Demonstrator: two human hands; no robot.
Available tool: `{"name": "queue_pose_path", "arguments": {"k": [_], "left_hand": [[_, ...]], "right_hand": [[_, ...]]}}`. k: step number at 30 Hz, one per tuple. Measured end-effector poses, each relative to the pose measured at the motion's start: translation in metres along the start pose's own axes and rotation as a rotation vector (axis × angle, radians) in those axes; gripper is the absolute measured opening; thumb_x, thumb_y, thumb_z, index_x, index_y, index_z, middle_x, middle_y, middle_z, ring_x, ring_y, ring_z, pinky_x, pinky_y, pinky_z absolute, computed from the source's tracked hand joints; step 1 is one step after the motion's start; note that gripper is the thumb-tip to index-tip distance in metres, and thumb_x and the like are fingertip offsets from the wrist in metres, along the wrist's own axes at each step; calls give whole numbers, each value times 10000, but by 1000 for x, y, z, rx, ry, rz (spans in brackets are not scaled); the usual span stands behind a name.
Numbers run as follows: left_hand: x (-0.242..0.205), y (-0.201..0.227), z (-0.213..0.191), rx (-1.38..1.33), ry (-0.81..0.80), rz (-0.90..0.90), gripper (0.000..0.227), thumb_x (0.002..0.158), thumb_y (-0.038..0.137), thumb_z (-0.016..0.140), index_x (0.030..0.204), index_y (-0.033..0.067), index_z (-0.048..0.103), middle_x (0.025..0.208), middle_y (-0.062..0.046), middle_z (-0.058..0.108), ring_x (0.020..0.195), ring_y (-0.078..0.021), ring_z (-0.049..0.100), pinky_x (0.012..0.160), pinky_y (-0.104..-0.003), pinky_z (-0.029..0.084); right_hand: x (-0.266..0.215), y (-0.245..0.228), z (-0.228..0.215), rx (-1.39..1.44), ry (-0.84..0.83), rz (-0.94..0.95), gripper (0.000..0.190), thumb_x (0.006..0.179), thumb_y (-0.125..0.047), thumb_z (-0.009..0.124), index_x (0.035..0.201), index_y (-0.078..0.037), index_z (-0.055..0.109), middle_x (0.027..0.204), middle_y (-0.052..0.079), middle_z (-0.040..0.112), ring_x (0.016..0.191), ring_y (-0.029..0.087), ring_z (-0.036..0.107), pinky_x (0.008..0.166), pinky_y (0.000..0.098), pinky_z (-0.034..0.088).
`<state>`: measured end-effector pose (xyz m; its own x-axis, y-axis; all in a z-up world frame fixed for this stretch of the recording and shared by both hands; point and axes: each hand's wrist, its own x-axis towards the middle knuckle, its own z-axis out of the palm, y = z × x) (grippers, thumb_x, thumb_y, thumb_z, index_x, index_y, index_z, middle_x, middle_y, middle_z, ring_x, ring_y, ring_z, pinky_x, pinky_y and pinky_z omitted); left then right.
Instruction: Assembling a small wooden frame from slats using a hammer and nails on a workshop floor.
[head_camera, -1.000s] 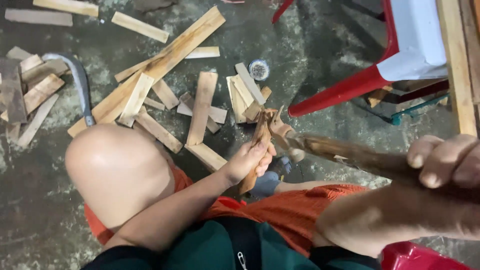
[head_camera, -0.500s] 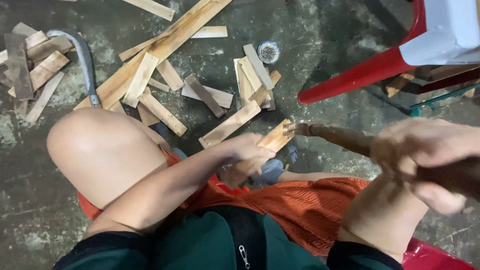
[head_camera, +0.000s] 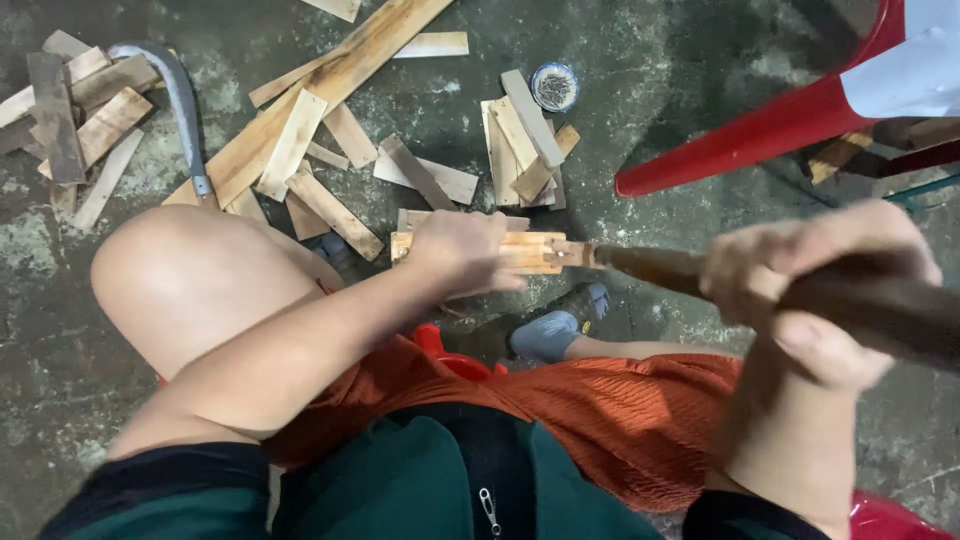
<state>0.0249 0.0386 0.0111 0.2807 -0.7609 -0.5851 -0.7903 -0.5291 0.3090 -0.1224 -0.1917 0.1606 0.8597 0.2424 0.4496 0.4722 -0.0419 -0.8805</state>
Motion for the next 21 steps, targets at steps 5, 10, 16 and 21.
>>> {"name": "queue_pose_path", "arguments": {"k": [5, 10, 16, 21], "left_hand": [[-11, 5, -17, -10, -42, 79, 372, 922, 458, 678, 1084, 147, 554, 910, -39, 690, 717, -232, 686, 577, -412, 576], [-18, -4, -34, 196, -90, 102, 374, 1033, 522, 623, 1009, 150, 585, 808, 25, 551, 580, -91, 479, 392, -205, 409], [0, -12, -18, 229, -45, 199, 492, 980, 605, 640, 1106, 136, 555, 822, 0, 571, 591, -124, 529, 396, -256, 485], [12, -13, -21, 163, -54, 175, 464, 913, 590, 696, 1126, 197, 571, 821, 34, 636, 659, -147, 613, 482, -285, 513]], "right_hand": [[-25, -22, 3, -26, 94, 39, 331, 897, -260, 533, 1222, -226, 476, 569, -85, 481, 466, 67, 520, 568, 267, 562], [-60, -24, 19, -183, 251, -74, 312, 801, -342, 540, 1087, -217, 529, 571, -58, 438, 479, 113, 518, 570, 281, 609], [-75, -31, 19, -258, 375, 11, 335, 870, -409, 508, 1193, -327, 549, 594, -110, 443, 434, 71, 478, 564, 271, 560], [-81, -29, 10, -232, 292, -22, 440, 812, -394, 515, 1240, -298, 555, 637, -100, 503, 489, 81, 585, 616, 280, 609]]}}
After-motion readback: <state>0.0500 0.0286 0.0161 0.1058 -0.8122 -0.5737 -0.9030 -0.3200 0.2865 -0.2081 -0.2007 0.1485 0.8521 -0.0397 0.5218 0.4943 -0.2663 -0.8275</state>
